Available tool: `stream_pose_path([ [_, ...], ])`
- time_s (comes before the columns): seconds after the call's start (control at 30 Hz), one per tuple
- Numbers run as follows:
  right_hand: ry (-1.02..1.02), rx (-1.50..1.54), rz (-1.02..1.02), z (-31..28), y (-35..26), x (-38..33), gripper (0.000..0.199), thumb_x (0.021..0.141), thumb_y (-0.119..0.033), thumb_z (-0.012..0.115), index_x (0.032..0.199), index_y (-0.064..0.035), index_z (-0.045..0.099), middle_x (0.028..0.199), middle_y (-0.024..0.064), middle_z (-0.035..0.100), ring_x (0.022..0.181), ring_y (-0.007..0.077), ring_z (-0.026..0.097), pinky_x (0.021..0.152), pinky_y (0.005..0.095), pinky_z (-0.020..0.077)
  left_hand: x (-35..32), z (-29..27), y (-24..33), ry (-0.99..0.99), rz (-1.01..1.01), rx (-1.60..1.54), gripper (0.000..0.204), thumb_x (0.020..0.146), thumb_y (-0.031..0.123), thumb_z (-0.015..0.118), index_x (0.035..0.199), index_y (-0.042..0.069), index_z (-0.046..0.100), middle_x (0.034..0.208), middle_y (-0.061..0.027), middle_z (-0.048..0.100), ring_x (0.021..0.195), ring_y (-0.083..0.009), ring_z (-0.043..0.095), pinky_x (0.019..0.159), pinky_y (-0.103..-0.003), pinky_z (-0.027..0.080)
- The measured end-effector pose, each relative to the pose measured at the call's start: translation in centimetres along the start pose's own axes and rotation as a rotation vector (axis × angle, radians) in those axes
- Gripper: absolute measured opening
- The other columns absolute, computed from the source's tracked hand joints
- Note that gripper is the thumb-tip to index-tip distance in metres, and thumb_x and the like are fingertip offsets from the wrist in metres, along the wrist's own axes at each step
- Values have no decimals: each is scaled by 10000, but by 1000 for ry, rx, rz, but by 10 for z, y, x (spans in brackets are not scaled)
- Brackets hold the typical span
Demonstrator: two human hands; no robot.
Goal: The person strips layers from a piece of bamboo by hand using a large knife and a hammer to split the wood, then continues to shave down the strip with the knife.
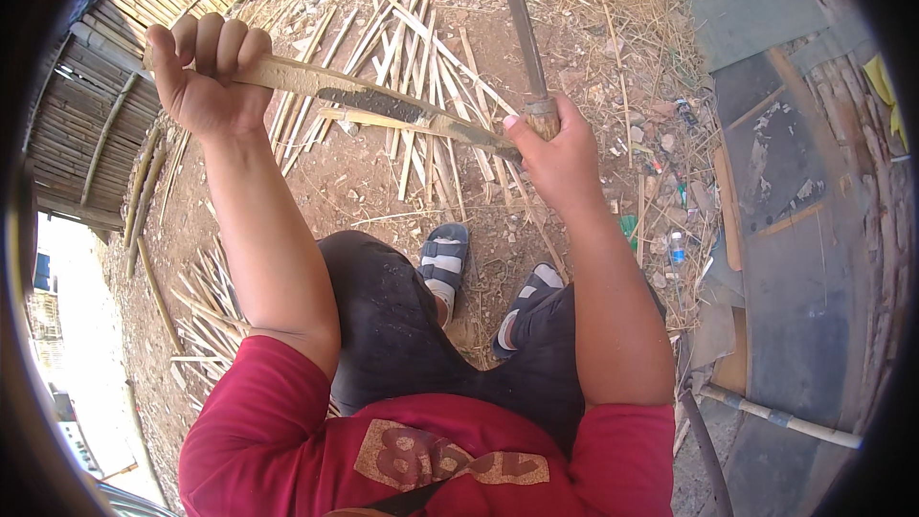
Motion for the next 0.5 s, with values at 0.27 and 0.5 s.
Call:
stream_pose_path([
  [0.27, -114, 9, -59, -12, -23, -14, 356, 881, -123, 747, 1200, -3, 644, 1034, 48, 750, 809, 100, 667, 729, 281, 530, 4, 7, -19, -71, -139, -230, 463, 980, 474, 687, 689, 184, 474, 579, 75, 249, 512, -87, 213, 500, -260, 212],
  [0.5, -235, -27, 2, -5, -25, -25, 468, 859, -78, 752, 1290, 27, 603, 1075, 60, 752, 927, 109, 673, 825, 296, 534, 5, 25, -31, -110, -193, -279, 482, 967, 475, 701, 683, 181, 445, 574, 76, 257, 507, -86, 226, 495, -259, 221],
])
Point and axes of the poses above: each hand's wrist, its own x-axis towards the middle knuckle, its own z-axis out of the palm, y = z × x, the point moved 9 cm from there along x, towards the middle knuckle
